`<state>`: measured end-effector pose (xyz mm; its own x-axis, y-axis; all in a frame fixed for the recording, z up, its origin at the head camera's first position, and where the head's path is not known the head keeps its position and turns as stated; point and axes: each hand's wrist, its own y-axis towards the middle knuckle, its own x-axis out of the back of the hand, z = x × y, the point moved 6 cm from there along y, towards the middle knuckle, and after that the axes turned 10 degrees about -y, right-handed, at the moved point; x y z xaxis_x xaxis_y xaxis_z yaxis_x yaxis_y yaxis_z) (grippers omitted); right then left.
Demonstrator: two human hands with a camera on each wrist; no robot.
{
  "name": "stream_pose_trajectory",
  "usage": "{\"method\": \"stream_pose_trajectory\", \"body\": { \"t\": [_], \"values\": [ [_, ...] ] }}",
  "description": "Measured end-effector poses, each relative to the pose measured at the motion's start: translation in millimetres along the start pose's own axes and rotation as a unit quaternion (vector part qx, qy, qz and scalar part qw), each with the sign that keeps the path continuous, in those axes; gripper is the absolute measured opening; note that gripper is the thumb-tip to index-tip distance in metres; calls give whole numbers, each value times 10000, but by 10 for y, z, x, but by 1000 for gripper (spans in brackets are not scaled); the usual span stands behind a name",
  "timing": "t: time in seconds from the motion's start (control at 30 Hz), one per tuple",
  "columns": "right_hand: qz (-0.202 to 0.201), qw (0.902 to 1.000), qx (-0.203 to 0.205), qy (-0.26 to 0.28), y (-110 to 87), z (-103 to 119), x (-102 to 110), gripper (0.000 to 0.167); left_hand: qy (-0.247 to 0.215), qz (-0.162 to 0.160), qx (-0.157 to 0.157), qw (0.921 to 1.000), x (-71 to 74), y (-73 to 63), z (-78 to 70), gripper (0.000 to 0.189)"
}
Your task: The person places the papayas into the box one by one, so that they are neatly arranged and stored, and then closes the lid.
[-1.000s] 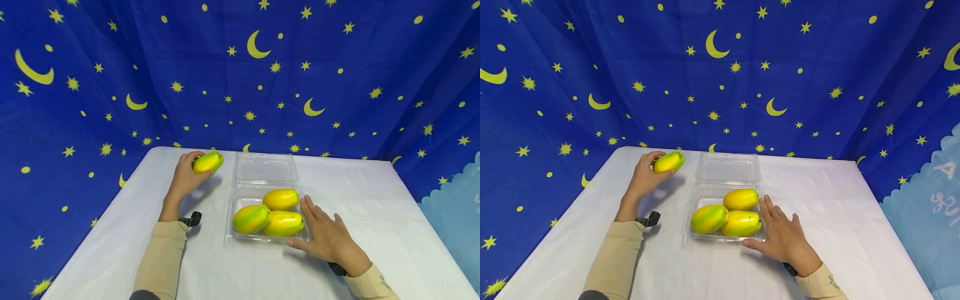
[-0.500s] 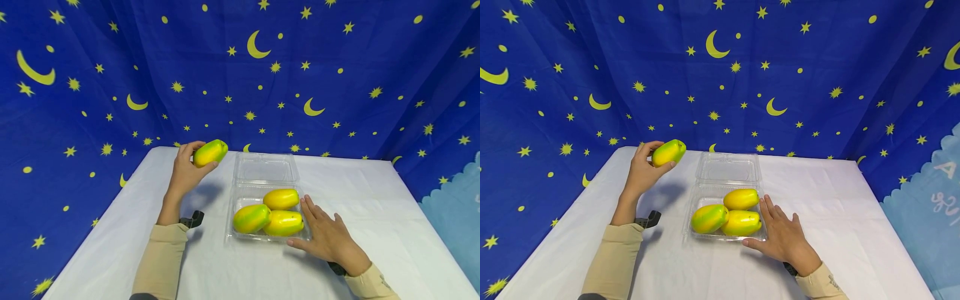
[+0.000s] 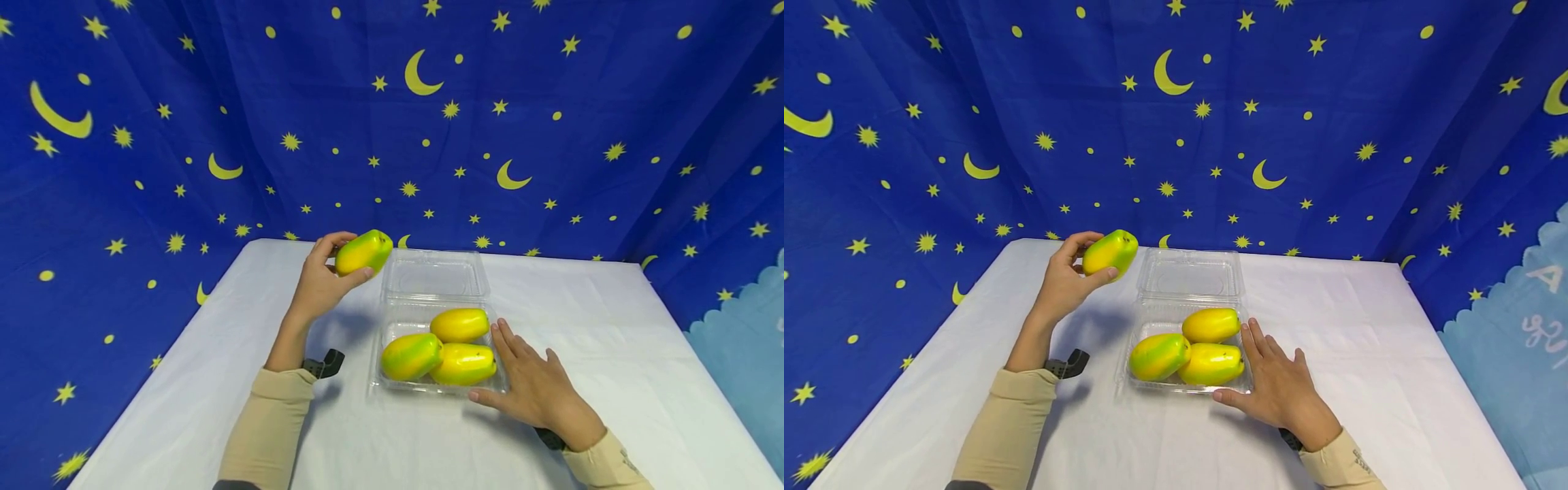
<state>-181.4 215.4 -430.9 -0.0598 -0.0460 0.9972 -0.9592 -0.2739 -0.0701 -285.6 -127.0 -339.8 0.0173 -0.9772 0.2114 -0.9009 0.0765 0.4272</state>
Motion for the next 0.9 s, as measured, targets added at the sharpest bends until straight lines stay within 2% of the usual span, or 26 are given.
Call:
{"method": "stream_pose_trajectory", "body": {
  "t": [0.17,0.3,0.37,0.57,0.77,0.9],
  "values": [
    [23,10000,4,20,2,6,1,123,-16,177,146,9997,-114,-11,-20,63],
    [32,10000,4,22,1,8,2,122,-121,424,214,9988,-221,-68,-181,59],
    [51,10000,-12,19,1,3,-2,122,-156,558,275,9979,-282,-83,-203,58],
    [58,10000,-23,-4,4,-5,6,122,-12,947,445,9945,-464,-60,71,61],
    [86,10000,-41,-15,15,-15,6,123,562,1515,563,9853,-633,-107,165,57],
    [124,9999,-57,16,14,-17,-5,123,771,1817,641,9782,-736,-152,213,56]
  ]
}}
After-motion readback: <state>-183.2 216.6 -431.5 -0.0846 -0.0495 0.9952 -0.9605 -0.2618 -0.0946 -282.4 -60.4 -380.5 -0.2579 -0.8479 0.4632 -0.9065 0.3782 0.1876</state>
